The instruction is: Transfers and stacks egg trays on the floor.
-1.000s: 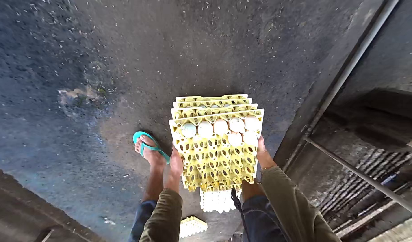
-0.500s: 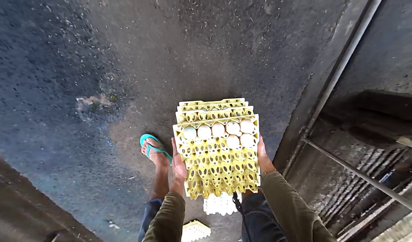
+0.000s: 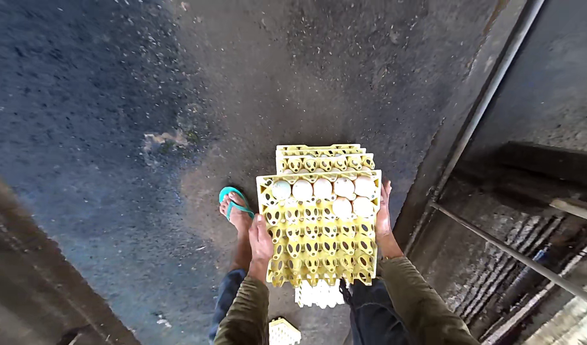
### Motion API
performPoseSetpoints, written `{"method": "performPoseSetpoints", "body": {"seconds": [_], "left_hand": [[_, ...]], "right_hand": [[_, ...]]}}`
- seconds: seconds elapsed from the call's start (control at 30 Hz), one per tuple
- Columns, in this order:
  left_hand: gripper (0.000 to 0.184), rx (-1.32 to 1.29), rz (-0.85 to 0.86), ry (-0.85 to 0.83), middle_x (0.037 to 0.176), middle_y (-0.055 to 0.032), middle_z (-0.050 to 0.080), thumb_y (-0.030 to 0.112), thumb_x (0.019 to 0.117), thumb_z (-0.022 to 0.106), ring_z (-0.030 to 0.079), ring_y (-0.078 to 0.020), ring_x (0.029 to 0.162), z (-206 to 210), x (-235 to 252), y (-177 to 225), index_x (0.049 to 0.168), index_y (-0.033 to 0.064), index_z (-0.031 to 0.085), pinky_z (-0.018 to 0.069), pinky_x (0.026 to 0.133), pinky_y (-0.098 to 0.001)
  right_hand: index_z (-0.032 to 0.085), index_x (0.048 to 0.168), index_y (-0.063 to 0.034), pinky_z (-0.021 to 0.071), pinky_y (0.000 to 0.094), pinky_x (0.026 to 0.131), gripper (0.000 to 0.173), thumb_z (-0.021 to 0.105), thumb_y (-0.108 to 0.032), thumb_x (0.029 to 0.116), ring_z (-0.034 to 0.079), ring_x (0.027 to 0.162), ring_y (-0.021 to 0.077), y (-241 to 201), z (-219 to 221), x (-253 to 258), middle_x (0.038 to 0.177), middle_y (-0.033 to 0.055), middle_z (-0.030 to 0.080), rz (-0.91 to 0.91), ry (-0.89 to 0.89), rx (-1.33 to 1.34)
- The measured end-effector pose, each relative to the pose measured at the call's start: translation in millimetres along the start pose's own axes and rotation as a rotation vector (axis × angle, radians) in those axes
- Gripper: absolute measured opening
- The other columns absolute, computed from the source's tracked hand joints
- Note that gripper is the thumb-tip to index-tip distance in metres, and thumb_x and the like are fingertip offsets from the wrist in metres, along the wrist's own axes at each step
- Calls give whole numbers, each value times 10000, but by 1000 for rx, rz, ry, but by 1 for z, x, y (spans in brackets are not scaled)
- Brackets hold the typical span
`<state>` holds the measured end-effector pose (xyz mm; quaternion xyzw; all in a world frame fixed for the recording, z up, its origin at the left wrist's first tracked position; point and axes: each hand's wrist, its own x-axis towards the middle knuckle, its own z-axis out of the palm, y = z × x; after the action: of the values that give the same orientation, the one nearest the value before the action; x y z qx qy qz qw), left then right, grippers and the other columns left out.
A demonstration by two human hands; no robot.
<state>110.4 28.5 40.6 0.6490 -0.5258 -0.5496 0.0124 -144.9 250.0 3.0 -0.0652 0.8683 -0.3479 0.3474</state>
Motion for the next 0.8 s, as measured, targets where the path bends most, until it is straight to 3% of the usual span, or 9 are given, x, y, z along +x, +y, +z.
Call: {"method": "performPoseSetpoints", "body": {"seconds": [0.17, 0.23, 0.27, 0.3, 0.37, 0.47, 0.63, 0.7, 0.8], "left_hand": [[443, -117, 93, -45, 915, -51, 629, 245, 1048, 323, 613, 3, 882, -73, -10, 42, 1065, -88, 614, 519, 827, -218], [429, -114, 129, -70, 905, -41, 636, 223, 1056, 327, 619, 18, 860, -108, -13, 70, 1097, -97, 609, 522, 809, -204], [434, -98, 151, -91, 942, -49, 651, 217, 1061, 321, 625, 30, 887, -127, -15, 84, 1131, -104, 605, 523, 827, -190], [457, -93, 164, -128, 1032, -94, 670, 209, 1075, 313, 628, 15, 954, -148, -15, 98, 1194, -133, 592, 519, 881, -202], [434, -33, 174, -140, 965, -46, 645, 203, 1091, 293, 620, 34, 870, -184, -14, 125, 1201, -106, 579, 535, 813, -191], [450, 29, 198, -149, 1023, -61, 636, 220, 1114, 276, 620, 19, 888, -240, -12, 156, 1272, -107, 543, 542, 831, -213], [393, 5, 306, -156, 893, 101, 662, 242, 1107, 274, 666, 51, 809, -304, -23, 174, 1167, 2, 580, 594, 761, -198], [399, 5, 354, -181, 906, 112, 663, 235, 1105, 258, 665, 58, 830, -315, -30, 176, 1177, -2, 571, 591, 788, -194], [415, 64, 431, -224, 934, 94, 651, 235, 1101, 246, 657, 61, 856, -318, -45, 166, 1176, -25, 560, 578, 825, -192]], "right_hand": [[298, 1586, 16, 225, 387, 1272, 707, 193, -464, 1078, 243, 1556, 239, -71, 15, -55, 1673, 210, 238, 165, 83, 277], [354, 1542, -22, 443, 293, 1122, 604, 163, -388, 1101, 487, 1381, 118, -117, 27, -79, 1534, 143, 464, 301, 161, 362], [332, 1557, -32, 473, 297, 1088, 582, 164, -366, 1112, 528, 1330, 113, -134, 32, -92, 1504, 141, 493, 350, 172, 387], [316, 1577, -43, 476, 331, 1090, 568, 191, -363, 1125, 541, 1324, 137, -149, 39, -104, 1508, 157, 496, 409, 190, 401], [375, 1555, -59, 506, 379, 1060, 538, 287, -377, 1130, 597, 1260, 168, -177, 57, -129, 1439, 167, 564, 517, 250, 443], [413, 1496, 2, 494, 304, 1017, 481, 269, -291, 1142, 593, 1190, 126, -252, 81, -174, 1366, 171, 583, 552, 245, 587], [550, 1387, -16, 529, 318, 944, 582, 190, -400, 1139, 643, 1073, 117, -303, 99, -243, 1228, 140, 663, 578, 177, 862], [508, 1411, 38, 482, 318, 1025, 608, 144, -366, 1138, 599, 1169, 137, -306, 95, -269, 1305, 183, 614, 464, 129, 832], [555, 1384, 89, 374, 511, 1146, 665, 180, -399, 1133, 534, 1340, 312, -293, 85, -306, 1394, 279, 579, 413, -23, 619]]}}
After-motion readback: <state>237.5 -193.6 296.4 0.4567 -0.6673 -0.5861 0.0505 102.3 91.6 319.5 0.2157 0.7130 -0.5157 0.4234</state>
